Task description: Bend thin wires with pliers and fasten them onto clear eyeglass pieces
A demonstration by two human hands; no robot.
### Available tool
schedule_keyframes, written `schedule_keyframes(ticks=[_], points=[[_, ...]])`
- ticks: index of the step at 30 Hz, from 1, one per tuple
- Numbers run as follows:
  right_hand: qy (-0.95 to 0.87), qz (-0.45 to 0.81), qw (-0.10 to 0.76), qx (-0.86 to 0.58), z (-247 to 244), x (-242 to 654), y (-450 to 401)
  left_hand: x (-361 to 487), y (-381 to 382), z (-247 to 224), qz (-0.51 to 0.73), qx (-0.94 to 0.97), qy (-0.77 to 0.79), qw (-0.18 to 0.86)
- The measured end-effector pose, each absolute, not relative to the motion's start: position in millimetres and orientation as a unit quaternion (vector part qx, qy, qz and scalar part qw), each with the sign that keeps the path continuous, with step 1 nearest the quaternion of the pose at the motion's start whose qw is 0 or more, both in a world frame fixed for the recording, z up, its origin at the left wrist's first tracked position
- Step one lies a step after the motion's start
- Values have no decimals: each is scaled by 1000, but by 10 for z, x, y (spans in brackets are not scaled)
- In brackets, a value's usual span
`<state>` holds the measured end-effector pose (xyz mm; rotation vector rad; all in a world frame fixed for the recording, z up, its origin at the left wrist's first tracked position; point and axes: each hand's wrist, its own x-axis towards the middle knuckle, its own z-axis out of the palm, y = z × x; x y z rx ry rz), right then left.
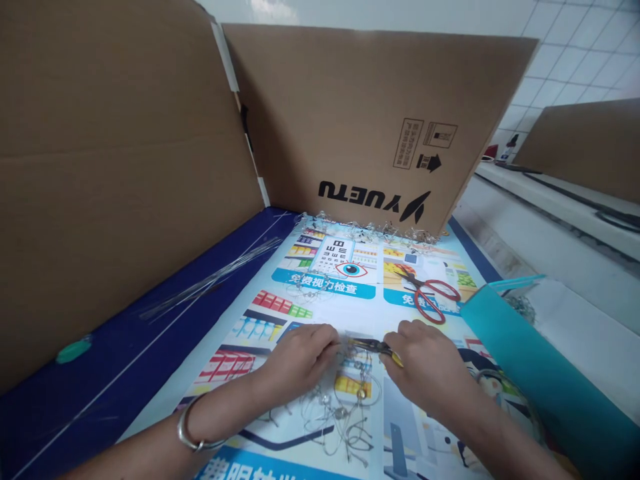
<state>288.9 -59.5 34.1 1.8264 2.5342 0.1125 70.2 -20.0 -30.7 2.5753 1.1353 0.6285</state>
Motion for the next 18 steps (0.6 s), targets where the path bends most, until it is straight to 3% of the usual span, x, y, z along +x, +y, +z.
schedule_keyframes(ticks=[8, 18], points=[[828, 10, 63, 556, 434, 3008, -623, 701, -195, -344, 218, 882, 396, 138], [834, 10, 67, 548, 356, 2903, -662, 711, -202, -299, 224, 898, 352, 142]])
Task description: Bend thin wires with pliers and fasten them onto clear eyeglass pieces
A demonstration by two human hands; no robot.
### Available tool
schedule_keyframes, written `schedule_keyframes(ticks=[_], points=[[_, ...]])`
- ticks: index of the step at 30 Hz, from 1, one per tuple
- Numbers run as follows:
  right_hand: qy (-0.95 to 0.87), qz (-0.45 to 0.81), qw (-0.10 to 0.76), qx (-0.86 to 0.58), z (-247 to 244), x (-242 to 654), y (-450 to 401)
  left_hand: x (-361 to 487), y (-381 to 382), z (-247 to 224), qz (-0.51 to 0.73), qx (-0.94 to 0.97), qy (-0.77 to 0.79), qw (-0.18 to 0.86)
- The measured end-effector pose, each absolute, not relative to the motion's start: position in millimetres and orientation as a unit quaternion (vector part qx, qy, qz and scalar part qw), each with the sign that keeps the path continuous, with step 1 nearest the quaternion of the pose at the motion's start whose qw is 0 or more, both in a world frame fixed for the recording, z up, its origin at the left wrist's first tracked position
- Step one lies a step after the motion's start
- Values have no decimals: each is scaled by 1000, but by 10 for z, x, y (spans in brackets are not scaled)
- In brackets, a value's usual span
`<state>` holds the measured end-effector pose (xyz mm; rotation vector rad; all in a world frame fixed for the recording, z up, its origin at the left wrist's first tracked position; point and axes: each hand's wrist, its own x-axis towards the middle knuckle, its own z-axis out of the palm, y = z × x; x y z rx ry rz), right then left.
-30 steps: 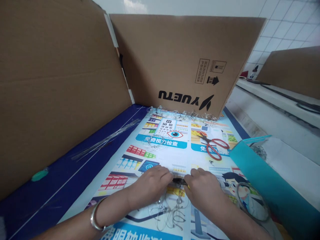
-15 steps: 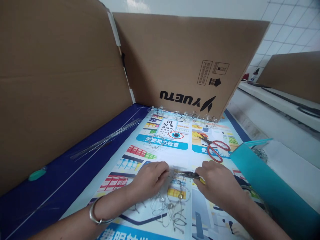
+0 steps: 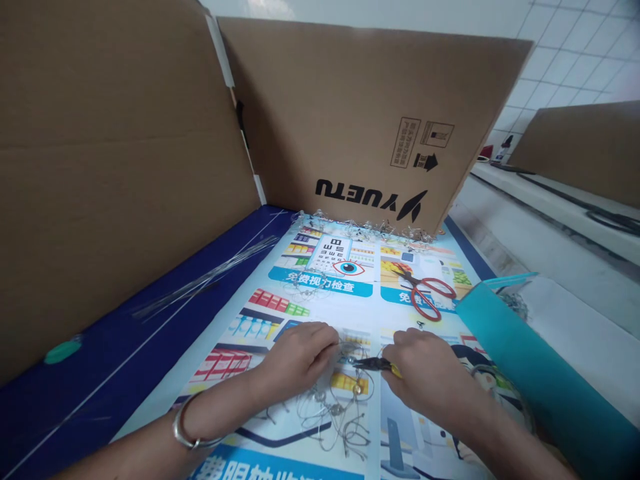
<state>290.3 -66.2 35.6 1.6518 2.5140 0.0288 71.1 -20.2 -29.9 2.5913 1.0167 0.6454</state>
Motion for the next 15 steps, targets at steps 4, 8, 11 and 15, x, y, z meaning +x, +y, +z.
schedule_keyframes(ticks=[4, 8, 11, 15], points=[[835, 20, 48, 547, 327, 2872, -649, 733, -211, -237, 212, 905, 333, 161], [841, 30, 39, 538, 292, 2862, -639, 739, -209, -215, 208, 900, 336, 183], [847, 38, 36, 530, 255, 2863, -637, 740, -202, -227, 217, 889, 344, 209], [854, 51, 30, 517, 201, 2863, -629, 743, -195, -241, 218, 887, 340, 225]])
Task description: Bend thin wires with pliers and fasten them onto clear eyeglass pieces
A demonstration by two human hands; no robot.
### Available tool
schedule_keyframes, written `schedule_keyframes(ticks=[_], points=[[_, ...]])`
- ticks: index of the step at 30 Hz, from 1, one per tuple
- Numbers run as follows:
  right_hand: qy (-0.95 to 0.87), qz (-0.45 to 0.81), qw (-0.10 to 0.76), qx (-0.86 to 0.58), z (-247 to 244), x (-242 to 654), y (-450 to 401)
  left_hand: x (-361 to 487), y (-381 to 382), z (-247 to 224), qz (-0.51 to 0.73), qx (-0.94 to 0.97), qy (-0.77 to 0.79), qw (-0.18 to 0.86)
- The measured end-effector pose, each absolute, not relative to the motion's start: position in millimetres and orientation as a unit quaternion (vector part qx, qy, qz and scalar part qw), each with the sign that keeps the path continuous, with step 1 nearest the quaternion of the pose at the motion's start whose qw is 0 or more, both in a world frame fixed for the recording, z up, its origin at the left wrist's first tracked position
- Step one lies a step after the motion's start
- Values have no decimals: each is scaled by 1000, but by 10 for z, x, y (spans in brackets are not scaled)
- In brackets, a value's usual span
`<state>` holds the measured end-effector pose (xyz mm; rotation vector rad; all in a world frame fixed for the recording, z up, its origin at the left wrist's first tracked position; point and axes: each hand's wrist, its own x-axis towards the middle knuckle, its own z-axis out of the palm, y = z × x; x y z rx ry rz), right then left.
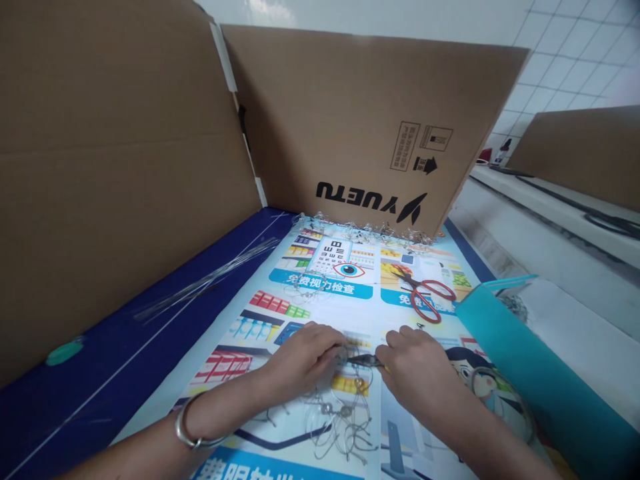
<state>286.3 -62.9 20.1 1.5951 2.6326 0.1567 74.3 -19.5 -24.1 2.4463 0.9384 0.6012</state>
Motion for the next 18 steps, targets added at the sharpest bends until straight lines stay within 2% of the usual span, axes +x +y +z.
schedule_keyframes(ticks=[18], points=[[875, 84, 8, 477, 159, 2871, -590, 758, -167, -280, 225, 900, 318, 195]])
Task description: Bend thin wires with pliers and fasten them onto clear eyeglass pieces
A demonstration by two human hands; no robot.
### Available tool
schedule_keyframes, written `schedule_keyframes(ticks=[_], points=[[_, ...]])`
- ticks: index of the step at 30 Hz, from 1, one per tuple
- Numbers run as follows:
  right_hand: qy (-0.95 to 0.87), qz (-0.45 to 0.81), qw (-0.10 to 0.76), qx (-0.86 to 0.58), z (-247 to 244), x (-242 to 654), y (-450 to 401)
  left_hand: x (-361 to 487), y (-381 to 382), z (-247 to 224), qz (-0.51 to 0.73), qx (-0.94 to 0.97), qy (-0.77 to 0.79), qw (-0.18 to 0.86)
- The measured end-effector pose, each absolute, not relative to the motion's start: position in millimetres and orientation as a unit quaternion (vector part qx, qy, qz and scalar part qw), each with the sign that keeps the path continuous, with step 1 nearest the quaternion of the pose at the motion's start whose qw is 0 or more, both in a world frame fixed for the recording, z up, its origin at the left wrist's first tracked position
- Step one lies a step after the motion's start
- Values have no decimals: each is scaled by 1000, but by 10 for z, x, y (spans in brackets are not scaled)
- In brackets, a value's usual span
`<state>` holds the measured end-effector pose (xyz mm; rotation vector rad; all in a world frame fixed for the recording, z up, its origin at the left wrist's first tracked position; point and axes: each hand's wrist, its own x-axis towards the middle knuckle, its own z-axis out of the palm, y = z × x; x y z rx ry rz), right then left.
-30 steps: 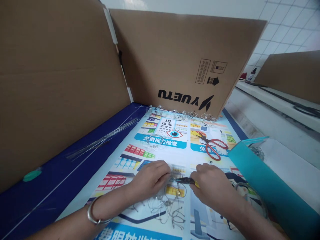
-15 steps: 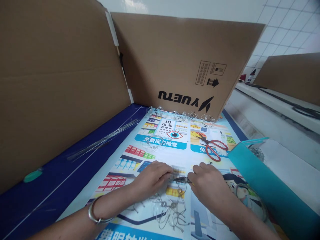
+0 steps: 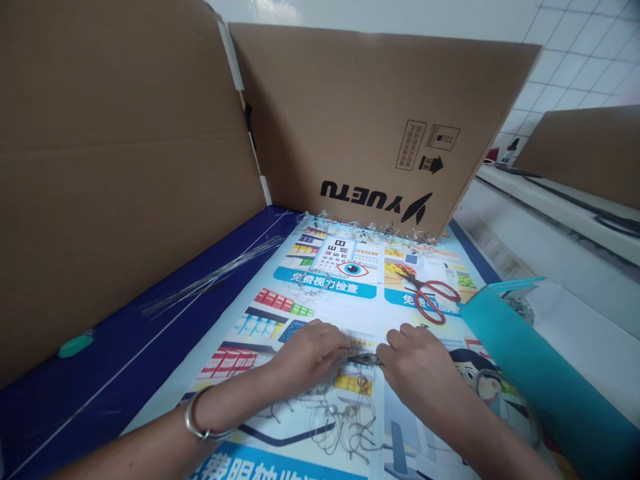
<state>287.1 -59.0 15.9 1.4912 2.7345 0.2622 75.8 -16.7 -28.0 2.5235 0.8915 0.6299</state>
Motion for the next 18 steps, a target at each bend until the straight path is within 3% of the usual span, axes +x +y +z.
schedule_keyframes(ticks=[18], points=[[867, 52, 18, 494, 199, 2865, -575, 731, -132, -296, 229, 882, 320, 258]])
